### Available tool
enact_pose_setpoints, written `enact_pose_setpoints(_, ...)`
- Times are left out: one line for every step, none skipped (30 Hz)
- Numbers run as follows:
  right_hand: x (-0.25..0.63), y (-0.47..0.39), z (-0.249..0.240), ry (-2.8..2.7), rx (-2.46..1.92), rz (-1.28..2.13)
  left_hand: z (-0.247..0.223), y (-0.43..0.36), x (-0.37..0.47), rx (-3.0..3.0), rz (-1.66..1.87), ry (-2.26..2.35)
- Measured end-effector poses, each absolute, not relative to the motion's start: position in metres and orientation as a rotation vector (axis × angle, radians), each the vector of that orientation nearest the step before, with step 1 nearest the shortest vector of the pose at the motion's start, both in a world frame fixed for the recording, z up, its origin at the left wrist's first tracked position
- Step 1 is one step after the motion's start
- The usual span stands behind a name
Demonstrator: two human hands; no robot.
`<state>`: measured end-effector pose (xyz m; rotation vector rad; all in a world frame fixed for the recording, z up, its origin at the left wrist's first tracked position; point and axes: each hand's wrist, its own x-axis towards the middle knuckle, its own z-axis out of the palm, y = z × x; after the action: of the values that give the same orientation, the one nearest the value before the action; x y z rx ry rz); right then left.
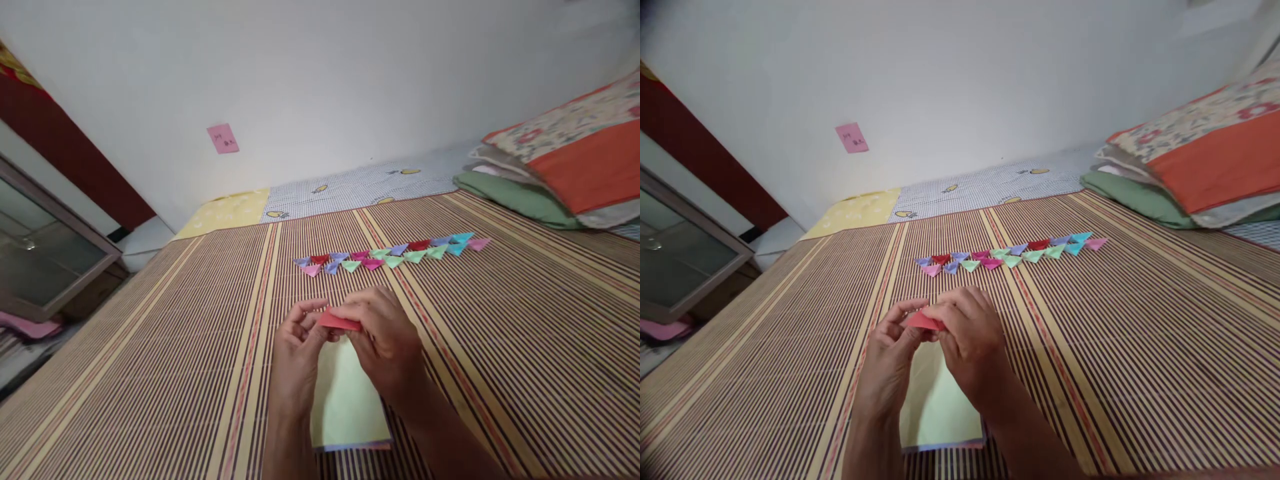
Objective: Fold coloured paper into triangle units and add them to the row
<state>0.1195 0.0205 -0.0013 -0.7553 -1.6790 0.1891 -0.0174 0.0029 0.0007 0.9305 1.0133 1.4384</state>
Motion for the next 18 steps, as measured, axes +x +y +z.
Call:
enact_pose_setpoints(0.119,0.021,-0.003,-1.692,-0.762,0.073,0.003,0.002,-0.017,0.887,1.426,1.005)
enact_pose_setpoints(0.118,0.021,-0.004,-1.702,-0.772,-0.012,0.005,0.0,-0.017,0.834,1.411,0.967)
enact_pose_setpoints(0.118,0.021,-0.006,-1.712,-0.783,-0.07,0.008,-0.001,-0.018,0.79,1.401,0.926)
enact_pose_setpoints(0.117,0.021,-0.007,-1.725,-0.794,-0.103,0.01,-0.001,-0.018,0.754,1.401,0.896)
enact_pose_setpoints(0.116,0.021,-0.008,-1.745,-0.805,-0.117,0.011,-0.002,-0.018,0.724,1.409,0.88)
enact_pose_setpoints(0.115,0.02,-0.008,-1.771,-0.812,-0.119,0.012,-0.002,-0.019,0.7,1.424,0.88)
enact_pose_setpoints(0.114,0.019,-0.009,-1.802,-0.82,-0.11,0.012,-0.001,-0.019,0.679,1.446,0.891)
enact_pose_setpoints(0.113,0.019,-0.01,-1.835,-0.822,-0.095,0.011,0.0,-0.02,0.66,1.471,0.908)
enact_pose_setpoints(0.112,0.018,-0.01,-1.866,-0.813,-0.073,0.01,0.001,-0.021,0.642,1.498,0.927)
enact_pose_setpoints(0.111,0.018,-0.011,-1.892,-0.792,-0.041,0.009,0.002,-0.022,0.63,1.522,0.946)
enact_pose_setpoints(0.11,0.018,-0.012,-1.905,-0.757,-0.004,0.007,0.003,-0.024,0.622,1.544,0.965)
enact_pose_setpoints(0.11,0.018,-0.012,-1.903,-0.719,0.04,0.006,0.004,-0.025,0.617,1.562,0.983)
enact_pose_setpoints(0.11,0.019,-0.012,-1.888,-0.687,0.09,0.005,0.005,-0.026,0.614,1.577,0.999)
enact_pose_setpoints(0.11,0.02,-0.012,-1.862,-0.672,0.144,0.005,0.006,-0.027,0.612,1.589,1.012)
enact_pose_setpoints(0.111,0.021,-0.012,-1.829,-0.677,0.2,0.004,0.006,-0.028,0.612,1.601,1.023)
enact_pose_setpoints(0.113,0.022,-0.011,-1.799,-0.698,0.254,0.004,0.006,-0.029,0.615,1.611,1.032)
enact_pose_setpoints(0.114,0.022,-0.011,-1.78,-0.723,0.307,0.003,0.006,-0.03,0.623,1.62,1.041)
enact_pose_setpoints(0.116,0.023,-0.01,-1.774,-0.745,0.356,0.003,0.006,-0.03,0.637,1.623,1.049)
